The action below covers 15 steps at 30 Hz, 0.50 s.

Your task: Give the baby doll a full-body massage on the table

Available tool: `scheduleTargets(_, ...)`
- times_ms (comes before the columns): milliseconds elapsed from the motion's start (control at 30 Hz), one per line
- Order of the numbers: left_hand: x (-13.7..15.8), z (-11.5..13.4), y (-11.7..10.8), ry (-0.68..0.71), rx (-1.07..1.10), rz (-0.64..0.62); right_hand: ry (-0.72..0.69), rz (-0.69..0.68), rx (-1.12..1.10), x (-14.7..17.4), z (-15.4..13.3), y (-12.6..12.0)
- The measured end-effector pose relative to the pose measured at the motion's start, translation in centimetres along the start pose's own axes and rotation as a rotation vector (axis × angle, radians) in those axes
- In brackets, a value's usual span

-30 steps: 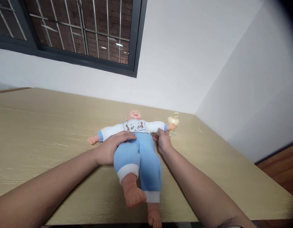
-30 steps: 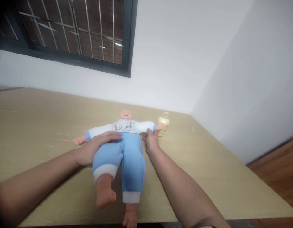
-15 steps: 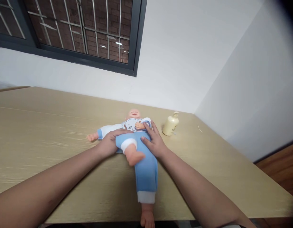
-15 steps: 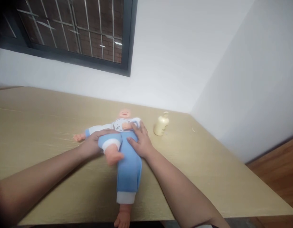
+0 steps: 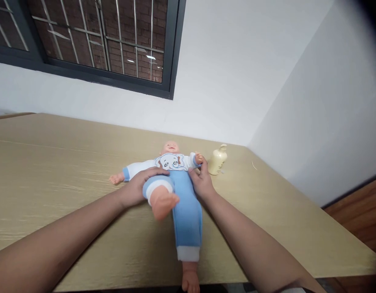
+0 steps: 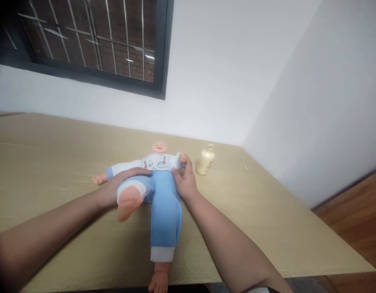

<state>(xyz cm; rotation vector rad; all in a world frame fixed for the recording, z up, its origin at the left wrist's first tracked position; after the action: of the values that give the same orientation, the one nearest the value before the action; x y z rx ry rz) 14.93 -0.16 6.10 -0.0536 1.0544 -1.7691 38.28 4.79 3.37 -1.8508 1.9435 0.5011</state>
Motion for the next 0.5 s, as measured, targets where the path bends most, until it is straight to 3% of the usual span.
scheduleTargets(167,0.1,1.6,0.2,0.174,-0.162,-0.151,0.3,0.292,-0.433,-0.9,3.7,-2.2)
scheduleTargets(333,0.2,1.4,0.6,0.142,-0.186,-0.304,0.507,0.411,-0.631,-1.1,6.7,-3.1)
scheduleTargets(400,0.3,1.2,0.5,0.118,-0.167,-0.298,0.502,0.408,-0.574,-1.0,6.8,-3.3)
scheduleTargets(500,0.4,0.5,0.3,0.018,-0.085,-0.25,0.323,0.312,-0.379,-1.0,4.8,-3.1)
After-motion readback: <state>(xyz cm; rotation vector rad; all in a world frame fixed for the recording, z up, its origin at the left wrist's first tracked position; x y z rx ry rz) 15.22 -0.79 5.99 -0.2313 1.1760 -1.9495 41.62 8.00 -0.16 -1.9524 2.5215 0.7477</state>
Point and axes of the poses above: each hand's wrist, its own x-axis away from the middle knuckle, its own y-axis out of the palm, z = x × y, the point moved 7 cm from there along -x, towards the middle knuckle, and after that the axes turned 14 degrees about -x, right-handed, at the moved point
